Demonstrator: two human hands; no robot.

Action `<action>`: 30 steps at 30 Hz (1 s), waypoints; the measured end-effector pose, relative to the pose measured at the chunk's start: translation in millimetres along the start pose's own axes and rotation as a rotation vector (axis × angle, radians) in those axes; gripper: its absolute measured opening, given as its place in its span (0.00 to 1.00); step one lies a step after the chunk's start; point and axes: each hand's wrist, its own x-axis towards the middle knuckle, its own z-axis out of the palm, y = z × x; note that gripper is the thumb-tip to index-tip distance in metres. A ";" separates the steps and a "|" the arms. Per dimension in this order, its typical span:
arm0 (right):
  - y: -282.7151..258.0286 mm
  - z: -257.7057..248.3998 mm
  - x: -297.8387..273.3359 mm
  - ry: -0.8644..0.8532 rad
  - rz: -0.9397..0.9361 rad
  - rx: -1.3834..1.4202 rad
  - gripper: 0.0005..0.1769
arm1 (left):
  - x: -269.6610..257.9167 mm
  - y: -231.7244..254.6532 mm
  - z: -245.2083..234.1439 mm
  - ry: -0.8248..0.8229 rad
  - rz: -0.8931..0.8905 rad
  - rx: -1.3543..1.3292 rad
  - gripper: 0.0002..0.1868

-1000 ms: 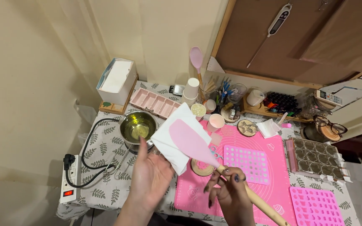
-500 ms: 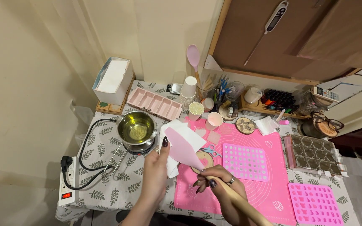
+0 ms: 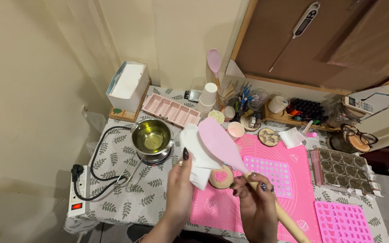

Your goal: Stirring melted wax in a pot and checking the temperature with a digital thermometer.

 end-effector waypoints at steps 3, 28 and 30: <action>2.5 6.2 -3.9 -0.195 -0.095 -0.092 0.15 | -19.7 28.6 29.4 -0.081 -0.095 -0.214 0.23; 7.7 11.4 20.6 0.286 0.335 0.337 0.11 | 12.6 -0.9 2.2 0.125 0.234 0.805 0.35; 14.0 -3.2 27.3 0.289 0.392 0.456 0.11 | 5.5 13.4 11.7 0.042 0.263 0.644 0.21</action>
